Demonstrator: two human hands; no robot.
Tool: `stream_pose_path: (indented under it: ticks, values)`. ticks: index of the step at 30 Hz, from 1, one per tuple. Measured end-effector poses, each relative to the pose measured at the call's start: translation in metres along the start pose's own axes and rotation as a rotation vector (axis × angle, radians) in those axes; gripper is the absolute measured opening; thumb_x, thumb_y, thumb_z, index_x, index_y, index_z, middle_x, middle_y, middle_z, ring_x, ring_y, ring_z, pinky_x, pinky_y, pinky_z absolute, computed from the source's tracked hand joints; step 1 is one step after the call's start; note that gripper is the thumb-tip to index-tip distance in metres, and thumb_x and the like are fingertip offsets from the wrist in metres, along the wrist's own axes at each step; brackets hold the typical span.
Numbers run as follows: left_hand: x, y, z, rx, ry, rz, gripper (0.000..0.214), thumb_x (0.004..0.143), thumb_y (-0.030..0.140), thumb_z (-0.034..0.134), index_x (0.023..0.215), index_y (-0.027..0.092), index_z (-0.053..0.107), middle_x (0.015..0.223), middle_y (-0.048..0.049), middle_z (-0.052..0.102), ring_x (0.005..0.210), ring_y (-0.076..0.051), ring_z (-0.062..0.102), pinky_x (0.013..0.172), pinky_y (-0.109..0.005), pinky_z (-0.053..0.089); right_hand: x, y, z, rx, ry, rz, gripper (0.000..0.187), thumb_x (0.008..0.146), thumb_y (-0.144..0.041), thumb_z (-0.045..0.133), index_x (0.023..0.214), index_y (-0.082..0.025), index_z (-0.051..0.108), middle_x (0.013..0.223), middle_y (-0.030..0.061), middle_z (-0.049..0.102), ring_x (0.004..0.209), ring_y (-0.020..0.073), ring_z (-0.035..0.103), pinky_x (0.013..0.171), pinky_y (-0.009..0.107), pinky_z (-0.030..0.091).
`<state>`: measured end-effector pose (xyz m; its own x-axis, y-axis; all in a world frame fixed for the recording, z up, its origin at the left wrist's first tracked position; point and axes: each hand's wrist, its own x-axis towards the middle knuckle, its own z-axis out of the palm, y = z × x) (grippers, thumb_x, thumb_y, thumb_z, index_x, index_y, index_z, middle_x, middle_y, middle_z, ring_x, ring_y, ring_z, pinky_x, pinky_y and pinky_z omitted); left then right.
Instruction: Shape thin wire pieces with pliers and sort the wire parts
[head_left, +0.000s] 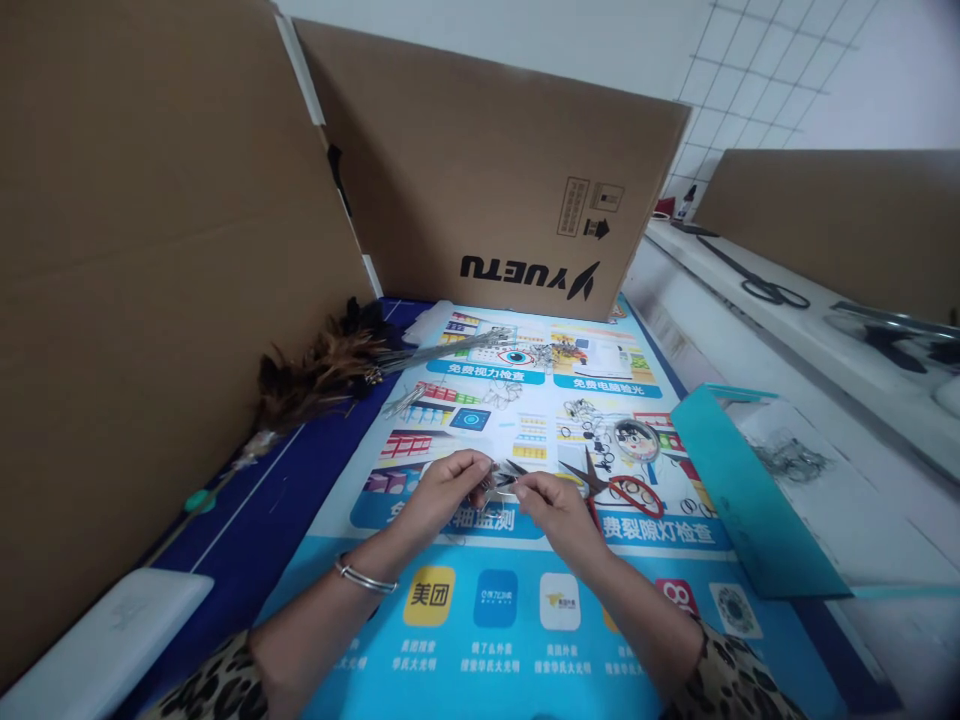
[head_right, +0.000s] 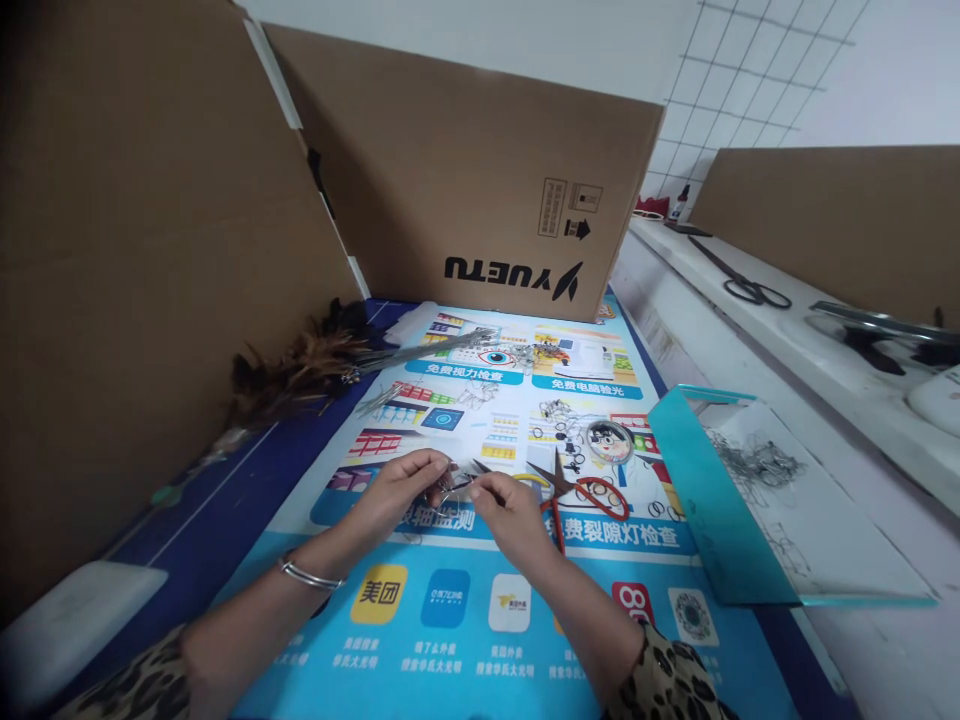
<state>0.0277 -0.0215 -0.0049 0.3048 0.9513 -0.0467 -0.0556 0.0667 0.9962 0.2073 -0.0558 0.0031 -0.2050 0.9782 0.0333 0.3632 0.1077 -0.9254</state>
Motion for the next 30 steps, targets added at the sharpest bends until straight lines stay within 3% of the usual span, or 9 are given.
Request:
stream_pose_path:
  ticks: [7,19,30]
  values:
    - [-0.001,-0.002,0.000,0.051,-0.017,0.026,0.026,0.081,0.039,0.050,0.078,0.015,0.058,0.057,0.0015,0.052,0.049,-0.010,0.047,0.047,-0.019,0.034,0.000,0.005,0.000,0.064,-0.003,0.037,0.021,0.081,-0.034,0.045,0.074,-0.018,0.058,0.059,-0.0037,0.048,0.052,0.0078,0.041,0.048,0.017,0.033]
    - [-0.001,-0.002,0.001,0.068,0.037,0.054,0.026,0.080,0.040,0.050,0.080,0.014,0.057,0.066,0.0003,0.055,0.050,-0.009,0.048,0.047,-0.019,0.035,0.005,0.013,-0.002,0.219,-0.037,0.110,0.020,0.078,-0.035,0.052,0.081,-0.017,0.060,0.062,-0.0015,0.055,0.047,0.0071,0.041,0.044,0.018,0.033]
    - [-0.002,-0.002,0.003,0.074,0.018,0.051,0.025,0.080,0.038,0.050,0.078,0.014,0.057,0.062,0.0016,0.053,0.049,-0.009,0.048,0.047,-0.019,0.035,0.005,0.007,-0.006,0.159,-0.004,0.031,0.021,0.081,-0.034,0.048,0.080,-0.017,0.061,0.064,-0.0015,0.054,0.052,0.0082,0.043,0.050,0.020,0.034]
